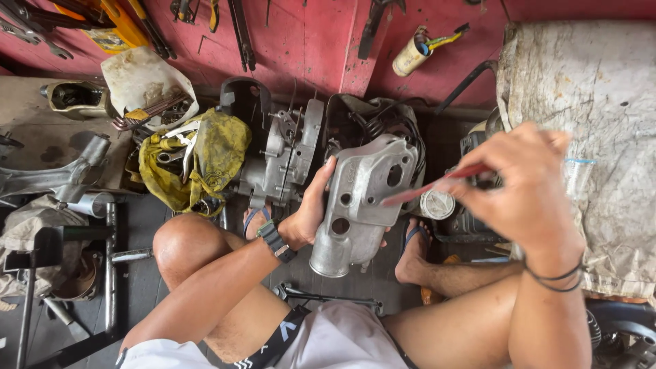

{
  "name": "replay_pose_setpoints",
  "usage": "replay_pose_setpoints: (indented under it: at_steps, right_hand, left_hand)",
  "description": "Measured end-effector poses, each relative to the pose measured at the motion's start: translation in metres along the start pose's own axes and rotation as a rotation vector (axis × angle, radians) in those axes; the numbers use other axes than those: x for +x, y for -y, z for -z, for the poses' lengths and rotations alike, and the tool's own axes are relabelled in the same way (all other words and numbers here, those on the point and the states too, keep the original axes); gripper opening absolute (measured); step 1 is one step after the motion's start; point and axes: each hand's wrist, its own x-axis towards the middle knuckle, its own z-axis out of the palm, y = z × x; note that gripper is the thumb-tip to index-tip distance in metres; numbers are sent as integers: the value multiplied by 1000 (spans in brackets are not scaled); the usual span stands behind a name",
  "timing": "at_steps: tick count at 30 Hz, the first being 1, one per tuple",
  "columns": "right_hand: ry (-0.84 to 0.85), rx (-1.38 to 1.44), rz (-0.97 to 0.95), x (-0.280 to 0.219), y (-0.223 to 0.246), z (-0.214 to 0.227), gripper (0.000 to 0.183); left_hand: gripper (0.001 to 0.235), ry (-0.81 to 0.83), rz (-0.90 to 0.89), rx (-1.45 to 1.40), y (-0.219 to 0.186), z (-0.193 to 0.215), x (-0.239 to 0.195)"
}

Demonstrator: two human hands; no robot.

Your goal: Cleaning a motorcycle engine component using a small brush to remove debris from its surfaces

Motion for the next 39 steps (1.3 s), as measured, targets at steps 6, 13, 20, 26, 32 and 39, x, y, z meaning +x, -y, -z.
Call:
replay_pose_setpoints:
  at_steps: [6,13,20,26,32,39]
  right_hand:
    - [-3,39,58,8,8,10,41]
    - [7,-81,15,5,20,1,41]
    - [-19,-113,-13,4,18,3,45]
    - [-19,-99,-30,1,7,6,44]
    - [-4,-75,35,4,9,-2,46]
    - [49,-1,0,3,8,6,40]
  left_hand:
    - [106,-16,67,-59,1,13,2]
    - [107,-17,56,48,-1,6,0]
    - [100,-72,19,48,1,8,1]
    - [98,-57,-8,109,4,9,2]
    - [91,-124,-68,219,4,11,5]
    - [75,-273,-205,496,2,29,10]
